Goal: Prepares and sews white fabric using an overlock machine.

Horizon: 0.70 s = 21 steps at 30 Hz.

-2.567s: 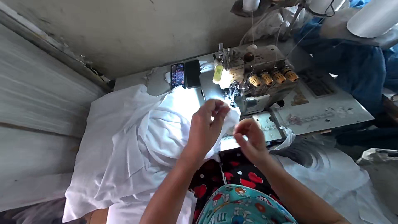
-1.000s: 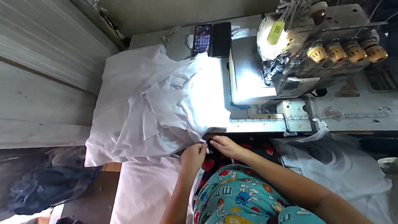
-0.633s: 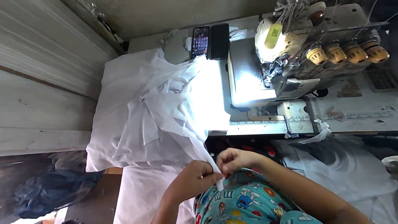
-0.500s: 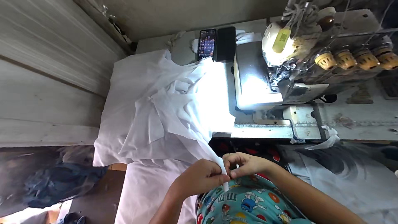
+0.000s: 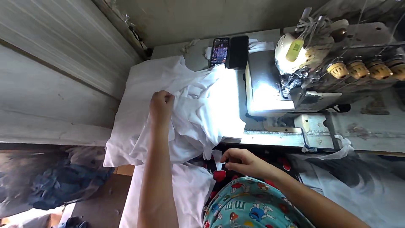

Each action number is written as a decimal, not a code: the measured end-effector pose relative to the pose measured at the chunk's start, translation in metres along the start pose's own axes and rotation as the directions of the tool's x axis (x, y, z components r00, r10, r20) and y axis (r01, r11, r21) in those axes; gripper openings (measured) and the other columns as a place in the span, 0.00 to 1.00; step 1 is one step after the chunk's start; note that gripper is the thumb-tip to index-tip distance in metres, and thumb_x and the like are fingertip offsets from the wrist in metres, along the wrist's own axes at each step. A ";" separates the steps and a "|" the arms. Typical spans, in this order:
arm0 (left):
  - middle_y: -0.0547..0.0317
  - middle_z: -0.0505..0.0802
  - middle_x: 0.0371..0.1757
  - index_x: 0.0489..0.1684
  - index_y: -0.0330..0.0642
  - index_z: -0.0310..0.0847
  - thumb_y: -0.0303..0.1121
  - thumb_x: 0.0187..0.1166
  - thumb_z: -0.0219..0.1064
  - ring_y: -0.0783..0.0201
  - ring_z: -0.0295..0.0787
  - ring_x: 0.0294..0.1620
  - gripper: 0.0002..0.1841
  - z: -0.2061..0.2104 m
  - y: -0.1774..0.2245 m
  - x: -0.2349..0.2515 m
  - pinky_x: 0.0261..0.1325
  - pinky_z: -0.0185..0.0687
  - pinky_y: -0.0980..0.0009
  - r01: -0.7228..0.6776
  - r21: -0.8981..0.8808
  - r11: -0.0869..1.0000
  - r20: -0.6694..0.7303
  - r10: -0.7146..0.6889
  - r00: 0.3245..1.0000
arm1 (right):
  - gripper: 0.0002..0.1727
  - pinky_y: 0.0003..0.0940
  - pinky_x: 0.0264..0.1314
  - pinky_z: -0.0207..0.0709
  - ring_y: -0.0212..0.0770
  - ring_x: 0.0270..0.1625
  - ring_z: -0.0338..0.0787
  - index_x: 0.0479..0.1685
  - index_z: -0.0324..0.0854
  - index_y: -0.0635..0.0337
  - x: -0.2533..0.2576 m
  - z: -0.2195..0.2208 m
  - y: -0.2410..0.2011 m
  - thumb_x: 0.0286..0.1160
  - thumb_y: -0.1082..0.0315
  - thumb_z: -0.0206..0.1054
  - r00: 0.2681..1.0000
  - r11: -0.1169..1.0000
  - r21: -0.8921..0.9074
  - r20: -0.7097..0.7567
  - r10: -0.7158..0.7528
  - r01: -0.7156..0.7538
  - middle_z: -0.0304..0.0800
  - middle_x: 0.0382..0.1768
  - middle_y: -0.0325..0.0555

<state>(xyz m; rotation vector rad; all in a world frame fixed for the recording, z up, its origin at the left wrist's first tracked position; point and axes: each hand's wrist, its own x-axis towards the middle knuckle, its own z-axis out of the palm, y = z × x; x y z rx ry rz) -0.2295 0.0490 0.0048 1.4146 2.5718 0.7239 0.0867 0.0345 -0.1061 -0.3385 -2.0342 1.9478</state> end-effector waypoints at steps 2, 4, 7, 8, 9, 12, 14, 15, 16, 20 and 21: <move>0.35 0.90 0.51 0.52 0.29 0.85 0.31 0.85 0.65 0.43 0.89 0.47 0.12 -0.003 0.018 -0.016 0.53 0.83 0.45 -0.200 -0.016 0.980 -0.078 0.198 0.977 | 0.14 0.23 0.39 0.82 0.26 0.34 0.85 0.55 0.84 0.69 0.000 -0.009 -0.008 0.82 0.67 0.63 0.970 0.989 -0.060 -0.194 -0.146 0.136 0.90 0.41 0.47; 0.40 0.92 0.49 0.51 0.30 0.87 0.29 0.85 0.63 0.50 0.91 0.46 0.11 0.001 0.046 -0.045 0.53 0.87 0.54 -0.445 -0.088 0.891 -0.109 0.435 0.894 | 0.18 0.21 0.39 0.83 0.23 0.34 0.85 0.65 0.80 0.64 0.007 -0.018 -0.013 0.80 0.67 0.68 0.856 0.955 -0.102 -0.424 -0.296 0.279 0.90 0.45 0.41; 0.53 0.93 0.44 0.45 0.37 0.91 0.30 0.83 0.65 0.66 0.91 0.44 0.09 0.020 0.081 -0.089 0.52 0.88 0.72 -0.654 -0.344 0.674 0.016 0.701 0.713 | 0.33 0.22 0.52 0.86 0.20 0.47 0.89 0.86 0.64 0.48 0.017 -0.037 -0.019 0.81 0.67 0.68 0.775 0.907 -0.167 -0.476 -0.417 0.386 0.72 0.81 0.40; 0.55 0.93 0.42 0.44 0.38 0.92 0.32 0.85 0.63 0.70 0.90 0.42 0.11 0.025 0.088 -0.096 0.51 0.86 0.76 -0.662 -0.422 0.620 0.062 0.748 0.661 | 0.33 0.22 0.54 0.85 0.20 0.48 0.88 0.86 0.65 0.49 0.018 -0.042 -0.020 0.79 0.68 0.67 0.772 0.900 -0.177 -0.465 -0.433 0.399 0.73 0.80 0.40; 0.55 0.93 0.42 0.45 0.38 0.91 0.33 0.86 0.62 0.71 0.90 0.41 0.11 0.029 0.091 -0.098 0.51 0.85 0.78 -0.650 -0.474 0.594 0.090 0.767 0.636 | 0.27 0.23 0.54 0.85 0.21 0.47 0.88 0.78 0.73 0.55 0.018 -0.045 -0.021 0.78 0.69 0.67 0.768 0.899 -0.168 -0.470 -0.435 0.405 0.83 0.71 0.40; 0.54 0.92 0.45 0.47 0.33 0.89 0.30 0.83 0.65 0.73 0.89 0.41 0.09 0.042 0.087 -0.090 0.49 0.87 0.78 -0.583 -0.527 0.618 -0.007 0.683 0.730 | 0.06 0.24 0.48 0.88 0.22 0.41 0.91 0.47 0.84 0.65 0.014 -0.050 -0.025 0.80 0.74 0.64 0.798 0.932 -0.074 -0.495 -0.344 0.356 0.93 0.40 0.33; 0.51 0.89 0.56 0.56 0.32 0.83 0.34 0.80 0.71 0.72 0.89 0.51 0.14 0.053 0.084 -0.092 0.55 0.88 0.75 -0.551 -0.546 0.631 -0.065 0.623 0.779 | 0.04 0.23 0.44 0.88 0.22 0.36 0.91 0.44 0.83 0.63 0.012 -0.050 -0.027 0.80 0.74 0.63 0.799 0.954 0.008 -0.548 -0.245 0.299 0.92 0.36 0.30; 0.50 0.87 0.60 0.60 0.34 0.78 0.39 0.77 0.74 0.69 0.88 0.57 0.21 0.060 0.083 -0.099 0.60 0.86 0.72 -0.558 -0.548 0.623 -0.087 0.621 0.779 | 0.04 0.21 0.42 0.87 0.21 0.35 0.90 0.44 0.83 0.62 0.011 -0.049 -0.028 0.80 0.73 0.64 0.791 0.959 0.040 -0.577 -0.206 0.279 0.91 0.35 0.29; 0.51 0.87 0.59 0.59 0.38 0.74 0.48 0.72 0.77 0.67 0.86 0.58 0.27 0.071 0.084 -0.109 0.61 0.82 0.71 -0.582 -0.525 0.621 -0.131 0.616 0.777 | 0.03 0.20 0.40 0.85 0.20 0.33 0.88 0.43 0.83 0.60 0.010 -0.048 -0.028 0.80 0.72 0.65 0.781 0.961 0.061 -0.599 -0.180 0.269 0.90 0.34 0.28; 0.46 0.92 0.47 0.51 0.35 0.81 0.38 0.69 0.78 0.56 0.90 0.51 0.20 0.100 0.082 -0.131 0.59 0.85 0.61 -0.615 -0.418 0.669 -0.122 0.630 0.767 | 0.05 0.17 0.44 0.82 0.17 0.36 0.86 0.40 0.85 0.61 0.008 -0.050 -0.028 0.80 0.70 0.66 0.760 0.965 0.007 -0.617 -0.202 0.262 0.89 0.34 0.28; 0.48 0.94 0.45 0.48 0.33 0.86 0.31 0.69 0.75 0.59 0.92 0.49 0.14 0.097 0.083 -0.127 0.57 0.86 0.64 -0.558 -0.469 0.685 -0.060 0.606 0.794 | 0.06 0.17 0.45 0.82 0.17 0.36 0.85 0.39 0.85 0.61 0.006 -0.053 -0.028 0.80 0.69 0.67 0.763 0.967 -0.031 -0.609 -0.218 0.252 0.89 0.34 0.28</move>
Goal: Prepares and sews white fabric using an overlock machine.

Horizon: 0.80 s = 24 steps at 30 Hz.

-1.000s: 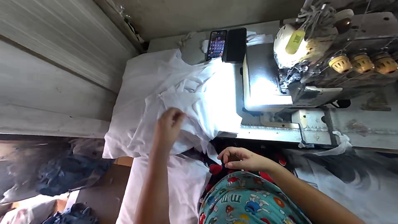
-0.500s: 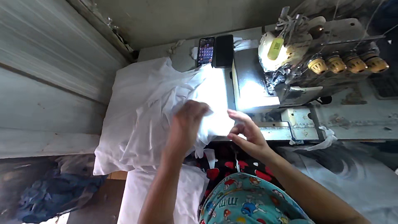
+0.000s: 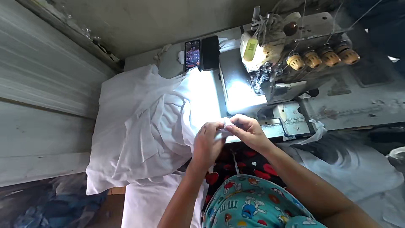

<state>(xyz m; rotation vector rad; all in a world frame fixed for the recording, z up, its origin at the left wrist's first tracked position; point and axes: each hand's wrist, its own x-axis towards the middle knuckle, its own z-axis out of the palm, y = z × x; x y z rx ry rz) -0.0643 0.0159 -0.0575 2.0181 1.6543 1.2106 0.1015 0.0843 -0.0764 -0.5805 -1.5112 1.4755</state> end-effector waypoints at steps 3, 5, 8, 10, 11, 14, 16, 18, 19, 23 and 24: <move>0.61 0.95 0.43 0.41 0.37 0.91 0.32 0.78 0.71 0.77 0.89 0.48 0.07 -0.027 -0.003 0.014 0.57 0.84 0.79 0.142 -0.258 0.956 0.150 -0.106 0.983 | 0.07 0.15 0.44 0.81 0.16 0.36 0.85 0.40 0.87 0.62 0.003 -0.012 -0.004 0.80 0.68 0.66 0.998 0.998 -0.066 0.064 0.006 -0.002 0.89 0.34 0.28; 0.63 0.95 0.49 0.41 0.36 0.89 0.31 0.81 0.68 0.77 0.91 0.52 0.07 -0.041 -0.003 0.018 0.59 0.87 0.76 0.225 -0.413 0.883 0.205 -0.150 0.967 | 0.07 0.14 0.44 0.81 0.14 0.36 0.85 0.40 0.88 0.60 0.004 -0.018 -0.007 0.80 0.68 0.66 0.994 0.998 -0.048 0.108 0.035 -0.029 0.89 0.33 0.25; 0.70 0.95 0.41 0.45 0.47 0.76 0.29 0.89 0.51 0.78 0.92 0.43 0.08 -0.043 0.004 0.022 0.48 0.87 0.77 0.417 -0.596 0.686 0.203 -0.374 0.905 | 0.07 0.12 0.39 0.77 0.12 0.33 0.82 0.37 0.88 0.52 0.002 -0.024 -0.007 0.80 0.66 0.65 0.975 0.986 0.085 0.182 0.124 -0.142 0.88 0.31 0.19; 0.71 0.89 0.29 0.49 0.48 0.74 0.29 0.92 0.41 0.78 0.88 0.29 0.13 -0.037 0.015 0.029 0.38 0.87 0.80 0.501 -0.719 0.482 0.205 -0.542 0.815 | 0.05 0.11 0.36 0.74 0.11 0.32 0.82 0.37 0.88 0.47 0.000 -0.026 -0.005 0.79 0.63 0.67 0.949 0.959 0.162 0.257 0.184 -0.230 0.89 0.30 0.17; 0.70 0.87 0.25 0.48 0.48 0.73 0.29 0.93 0.40 0.78 0.85 0.22 0.14 -0.033 0.018 0.032 0.31 0.85 0.82 0.519 -0.756 0.399 0.207 -0.606 0.768 | 0.04 0.12 0.36 0.75 0.12 0.32 0.83 0.39 0.88 0.47 0.000 -0.026 -0.003 0.79 0.62 0.68 0.937 0.947 0.186 0.286 0.202 -0.261 0.89 0.31 0.17; 0.70 0.80 0.21 0.47 0.46 0.72 0.30 0.95 0.42 0.81 0.73 0.14 0.12 -0.022 0.014 0.037 0.22 0.75 0.87 0.525 -0.796 0.301 0.209 -0.677 0.706 | 0.04 0.12 0.35 0.76 0.14 0.32 0.84 0.41 0.89 0.51 -0.002 -0.024 0.001 0.78 0.65 0.68 0.927 0.931 0.190 0.275 0.253 -0.311 0.91 0.32 0.20; 0.71 0.78 0.22 0.45 0.47 0.72 0.28 0.94 0.44 0.82 0.69 0.14 0.10 -0.018 0.008 0.035 0.21 0.70 0.89 0.529 -0.784 0.325 0.203 -0.672 0.713 | 0.04 0.13 0.36 0.77 0.14 0.32 0.85 0.40 0.88 0.51 -0.003 -0.024 0.002 0.78 0.67 0.68 0.930 0.930 0.192 0.263 0.258 -0.313 0.91 0.31 0.21; 0.73 0.77 0.20 0.41 0.48 0.72 0.27 0.93 0.46 0.83 0.68 0.14 0.11 -0.018 0.003 0.032 0.21 0.68 0.89 0.541 -0.760 0.361 0.203 -0.659 0.724 | 0.03 0.12 0.36 0.75 0.13 0.31 0.82 0.38 0.87 0.50 -0.003 -0.024 0.003 0.78 0.67 0.68 0.935 0.937 0.192 0.263 0.237 -0.292 0.89 0.30 0.20; 0.73 0.77 0.20 0.41 0.48 0.73 0.27 0.92 0.47 0.83 0.69 0.15 0.11 -0.018 0.001 0.031 0.22 0.69 0.89 0.542 -0.750 0.380 0.199 -0.651 0.732 | 0.03 0.13 0.37 0.76 0.13 0.32 0.83 0.38 0.87 0.50 -0.003 -0.024 0.005 0.78 0.67 0.68 0.938 0.941 0.191 0.266 0.224 -0.279 0.89 0.31 0.19; 0.72 0.83 0.27 0.43 0.49 0.73 0.28 0.91 0.48 0.80 0.78 0.23 0.09 -0.019 -0.004 0.029 0.31 0.78 0.85 0.490 -0.709 0.508 0.116 -0.601 0.791 | 0.05 0.12 0.37 0.74 0.12 0.32 0.81 0.38 0.87 0.51 -0.004 -0.022 0.008 0.78 0.69 0.66 0.935 0.949 0.178 0.293 0.201 -0.260 0.88 0.31 0.18; 0.71 0.84 0.29 0.43 0.48 0.74 0.27 0.91 0.49 0.79 0.80 0.26 0.09 -0.019 -0.004 0.028 0.34 0.80 0.83 0.476 -0.696 0.537 0.094 -0.589 0.803 | 0.06 0.12 0.36 0.73 0.12 0.32 0.81 0.37 0.87 0.50 -0.004 -0.022 0.008 0.78 0.70 0.65 0.932 0.950 0.170 0.298 0.205 -0.263 0.87 0.30 0.18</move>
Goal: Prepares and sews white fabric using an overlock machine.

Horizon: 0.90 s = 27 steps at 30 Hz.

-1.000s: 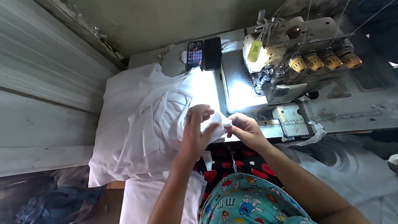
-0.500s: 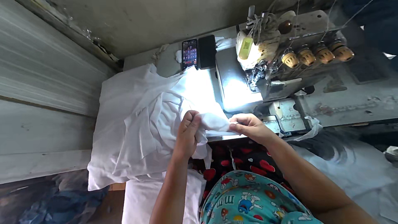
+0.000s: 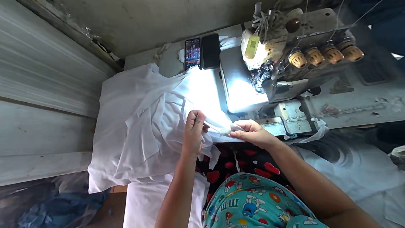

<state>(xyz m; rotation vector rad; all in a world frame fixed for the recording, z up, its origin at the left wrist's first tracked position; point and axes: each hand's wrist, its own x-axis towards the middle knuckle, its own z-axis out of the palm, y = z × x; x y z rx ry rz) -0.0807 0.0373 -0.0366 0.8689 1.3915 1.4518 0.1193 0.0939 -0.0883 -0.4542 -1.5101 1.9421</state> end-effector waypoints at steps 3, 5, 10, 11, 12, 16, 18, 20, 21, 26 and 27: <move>0.71 0.84 0.32 0.43 0.48 0.74 0.28 0.90 0.50 0.78 0.83 0.31 0.08 -0.001 0.000 0.000 0.41 0.84 0.80 -0.034 0.051 0.998 -0.001 0.034 0.999 | 0.06 0.13 0.37 0.75 0.12 0.33 0.82 0.38 0.87 0.52 -0.001 0.000 0.001 0.78 0.70 0.64 1.000 1.000 -0.007 -0.001 0.008 -0.008 0.88 0.31 0.19; 0.71 0.84 0.33 0.43 0.48 0.74 0.29 0.90 0.50 0.78 0.84 0.33 0.08 -0.002 -0.002 0.000 0.42 0.84 0.78 -0.041 0.049 0.998 0.003 0.041 0.999 | 0.06 0.13 0.38 0.75 0.13 0.33 0.82 0.39 0.87 0.52 -0.001 0.000 0.002 0.79 0.70 0.64 1.000 1.000 -0.002 -0.006 0.006 -0.006 0.88 0.32 0.19; 0.71 0.84 0.32 0.44 0.48 0.74 0.28 0.90 0.49 0.78 0.84 0.30 0.08 0.000 0.000 0.000 0.39 0.85 0.79 -0.025 0.034 0.999 -0.022 0.026 0.999 | 0.05 0.13 0.38 0.76 0.14 0.34 0.83 0.41 0.86 0.53 -0.002 0.001 0.004 0.79 0.68 0.64 1.000 1.000 0.010 -0.020 0.016 -0.016 0.89 0.33 0.20; 0.72 0.84 0.32 0.45 0.47 0.74 0.27 0.90 0.50 0.79 0.83 0.30 0.07 -0.001 0.001 -0.003 0.39 0.85 0.79 -0.054 0.070 0.996 -0.006 0.055 0.998 | 0.05 0.14 0.41 0.78 0.14 0.36 0.84 0.44 0.86 0.54 -0.002 0.002 0.004 0.80 0.67 0.65 1.000 1.000 -0.003 -0.030 0.003 -0.003 0.89 0.35 0.21; 0.73 0.84 0.32 0.44 0.45 0.74 0.27 0.88 0.52 0.80 0.84 0.31 0.06 -0.003 0.004 -0.009 0.41 0.85 0.80 -0.125 0.137 0.983 0.058 0.118 0.991 | 0.05 0.15 0.44 0.80 0.15 0.38 0.85 0.46 0.85 0.56 -0.003 0.004 0.005 0.80 0.67 0.65 0.998 1.000 -0.021 -0.053 -0.020 0.019 0.89 0.37 0.23; 0.66 0.91 0.53 0.41 0.45 0.91 0.54 0.84 0.63 0.79 0.82 0.63 0.21 -0.006 0.032 -0.039 0.67 0.78 0.80 -0.498 0.236 0.834 0.633 0.257 0.730 | 0.08 0.15 0.43 0.81 0.14 0.38 0.85 0.46 0.85 0.60 -0.003 0.008 0.007 0.76 0.73 0.62 0.959 0.967 -0.139 -0.162 -0.233 0.212 0.91 0.39 0.24; 0.57 0.92 0.54 0.47 0.41 0.90 0.49 0.83 0.66 0.76 0.87 0.58 0.19 -0.002 0.035 -0.039 0.57 0.83 0.80 -0.555 0.301 0.775 0.625 0.279 0.729 | 0.08 0.15 0.47 0.82 0.14 0.41 0.87 0.49 0.87 0.59 -0.003 0.009 0.004 0.79 0.69 0.64 0.930 0.931 -0.181 -0.134 -0.341 0.316 0.93 0.41 0.25; 0.51 0.91 0.53 0.56 0.35 0.86 0.42 0.80 0.70 0.74 0.88 0.44 0.18 0.000 0.028 -0.030 0.44 0.83 0.80 -0.549 0.430 0.717 0.522 0.299 0.799 | 0.09 0.13 0.46 0.81 0.13 0.40 0.85 0.50 0.86 0.62 -0.001 0.014 -0.001 0.81 0.67 0.66 0.894 0.878 -0.250 -0.084 -0.440 0.408 0.92 0.39 0.28; 0.51 0.91 0.53 0.59 0.34 0.84 0.41 0.79 0.72 0.75 0.87 0.41 0.20 0.002 0.026 -0.026 0.41 0.83 0.81 -0.522 0.457 0.721 0.498 0.279 0.821 | 0.09 0.12 0.46 0.79 0.12 0.40 0.84 0.50 0.86 0.64 0.000 0.016 -0.003 0.82 0.68 0.65 0.876 0.848 -0.293 -0.061 -0.478 0.442 0.92 0.38 0.30; 0.61 0.93 0.37 0.43 0.32 0.88 0.34 0.79 0.72 0.82 0.87 0.37 0.11 0.011 0.036 -0.016 0.46 0.84 0.85 -0.561 0.379 0.736 0.494 0.351 0.795 | 0.07 0.11 0.45 0.77 0.12 0.37 0.82 0.48 0.83 0.62 0.001 0.020 -0.008 0.81 0.69 0.65 0.804 0.776 -0.413 -0.154 -0.574 0.476 0.88 0.33 0.30; 0.62 0.93 0.36 0.40 0.33 0.89 0.33 0.79 0.71 0.83 0.86 0.37 0.10 0.010 0.040 -0.014 0.45 0.83 0.86 -0.598 0.401 0.694 0.485 0.393 0.781 | 0.06 0.11 0.43 0.78 0.12 0.36 0.82 0.49 0.81 0.58 0.001 0.020 -0.007 0.82 0.67 0.66 0.780 0.764 -0.443 -0.196 -0.594 0.469 0.87 0.33 0.29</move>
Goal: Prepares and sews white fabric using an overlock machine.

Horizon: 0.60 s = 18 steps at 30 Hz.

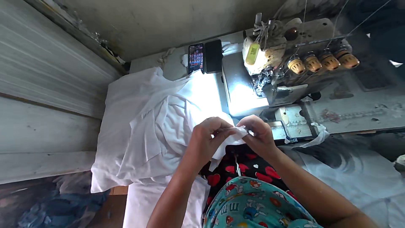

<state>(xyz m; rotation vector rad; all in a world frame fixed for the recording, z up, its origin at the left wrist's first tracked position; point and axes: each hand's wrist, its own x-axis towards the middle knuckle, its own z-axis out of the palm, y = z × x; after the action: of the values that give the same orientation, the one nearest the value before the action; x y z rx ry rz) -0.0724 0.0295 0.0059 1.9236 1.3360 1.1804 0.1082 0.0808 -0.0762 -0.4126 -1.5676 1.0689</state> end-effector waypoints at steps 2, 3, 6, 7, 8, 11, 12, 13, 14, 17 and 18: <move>0.63 0.92 0.34 0.38 0.36 0.91 0.32 0.78 0.72 0.82 0.85 0.35 0.08 -0.009 0.003 0.006 0.43 0.80 0.87 -0.047 0.113 0.993 -0.063 0.054 0.997 | 0.07 0.12 0.40 0.78 0.15 0.35 0.80 0.51 0.77 0.52 -0.003 0.002 0.000 0.85 0.62 0.66 0.997 0.998 -0.058 -0.081 -0.018 0.013 0.83 0.37 0.29; 0.63 0.91 0.35 0.38 0.36 0.91 0.32 0.78 0.72 0.82 0.84 0.35 0.07 -0.012 0.005 0.009 0.42 0.80 0.87 -0.059 0.159 0.986 -0.093 0.074 0.993 | 0.06 0.12 0.40 0.79 0.15 0.35 0.81 0.49 0.76 0.49 -0.005 0.005 -0.002 0.85 0.60 0.65 0.994 0.998 -0.061 -0.109 -0.014 0.008 0.82 0.37 0.27; 0.61 0.90 0.38 0.39 0.37 0.88 0.32 0.79 0.70 0.81 0.84 0.36 0.06 -0.014 0.014 0.022 0.41 0.80 0.87 -0.083 0.247 0.965 -0.143 0.121 0.982 | 0.10 0.24 0.55 0.86 0.23 0.48 0.89 0.55 0.78 0.52 -0.012 0.023 -0.010 0.86 0.59 0.64 0.999 0.998 0.019 -0.008 0.054 -0.054 0.89 0.46 0.32; 0.60 0.90 0.40 0.39 0.37 0.88 0.31 0.79 0.70 0.80 0.84 0.38 0.06 -0.013 0.019 0.027 0.41 0.80 0.87 -0.096 0.257 0.962 -0.141 0.135 0.981 | 0.16 0.29 0.64 0.84 0.27 0.58 0.89 0.62 0.77 0.58 -0.014 0.030 -0.011 0.85 0.59 0.65 0.993 0.994 0.061 0.076 0.089 -0.093 0.89 0.54 0.38; 0.59 0.90 0.41 0.38 0.36 0.88 0.30 0.79 0.70 0.79 0.84 0.39 0.06 -0.010 0.023 0.033 0.42 0.81 0.87 -0.119 0.261 0.958 -0.138 0.159 0.978 | 0.22 0.31 0.70 0.81 0.28 0.64 0.87 0.67 0.74 0.65 -0.015 0.037 -0.011 0.83 0.59 0.66 0.979 0.985 0.103 0.160 0.123 -0.141 0.89 0.59 0.42; 0.56 0.87 0.41 0.38 0.35 0.90 0.28 0.78 0.70 0.77 0.84 0.41 0.05 -0.010 0.035 0.051 0.44 0.81 0.87 -0.201 0.289 0.936 -0.140 0.249 0.958 | 0.19 0.23 0.61 0.84 0.21 0.55 0.89 0.61 0.78 0.69 -0.014 0.051 -0.011 0.78 0.66 0.70 0.913 0.898 0.308 0.358 0.197 -0.315 0.92 0.51 0.38; 0.55 0.86 0.42 0.40 0.35 0.90 0.28 0.78 0.70 0.77 0.83 0.42 0.05 -0.015 0.038 0.057 0.46 0.80 0.88 -0.215 0.307 0.927 -0.145 0.269 0.952 | 0.14 0.21 0.56 0.84 0.19 0.50 0.88 0.55 0.81 0.67 -0.011 0.050 -0.012 0.76 0.69 0.71 0.879 0.839 0.378 0.425 0.218 -0.391 0.92 0.46 0.35; 0.54 0.86 0.42 0.41 0.34 0.90 0.28 0.79 0.69 0.76 0.82 0.43 0.06 -0.023 0.041 0.062 0.48 0.78 0.87 -0.214 0.329 0.920 -0.154 0.275 0.949 | 0.12 0.20 0.53 0.83 0.18 0.47 0.88 0.52 0.80 0.63 -0.008 0.047 -0.015 0.74 0.70 0.71 0.835 0.776 0.413 0.488 0.254 -0.477 0.90 0.44 0.30; 0.54 0.86 0.44 0.42 0.34 0.89 0.29 0.80 0.68 0.76 0.82 0.44 0.07 -0.033 0.043 0.065 0.50 0.77 0.86 -0.195 0.357 0.913 -0.168 0.268 0.949 | 0.13 0.21 0.54 0.84 0.18 0.48 0.89 0.54 0.79 0.60 -0.005 0.042 -0.018 0.73 0.70 0.73 0.794 0.717 0.424 0.527 0.302 -0.554 0.91 0.45 0.27; 0.58 0.86 0.46 0.46 0.37 0.87 0.34 0.84 0.67 0.77 0.82 0.47 0.09 -0.073 0.039 0.069 0.51 0.78 0.85 -0.105 0.431 0.896 -0.241 0.226 0.944 | 0.21 0.27 0.59 0.85 0.23 0.55 0.89 0.60 0.77 0.60 -0.004 0.025 -0.012 0.71 0.64 0.75 0.738 0.650 0.387 0.516 0.435 -0.654 0.90 0.53 0.31; 0.58 0.86 0.46 0.47 0.36 0.86 0.35 0.85 0.66 0.77 0.81 0.47 0.10 -0.088 0.033 0.066 0.51 0.77 0.84 -0.073 0.458 0.886 -0.269 0.217 0.939 | 0.19 0.26 0.56 0.86 0.23 0.53 0.89 0.57 0.77 0.60 -0.006 0.019 -0.007 0.73 0.62 0.73 0.732 0.676 0.335 0.498 0.465 -0.656 0.87 0.52 0.32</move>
<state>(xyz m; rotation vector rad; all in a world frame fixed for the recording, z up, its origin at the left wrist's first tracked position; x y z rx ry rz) -0.1245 0.0722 0.0997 2.2540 1.7794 1.3949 0.0944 0.0654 -0.0732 -0.3659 -1.4298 2.1044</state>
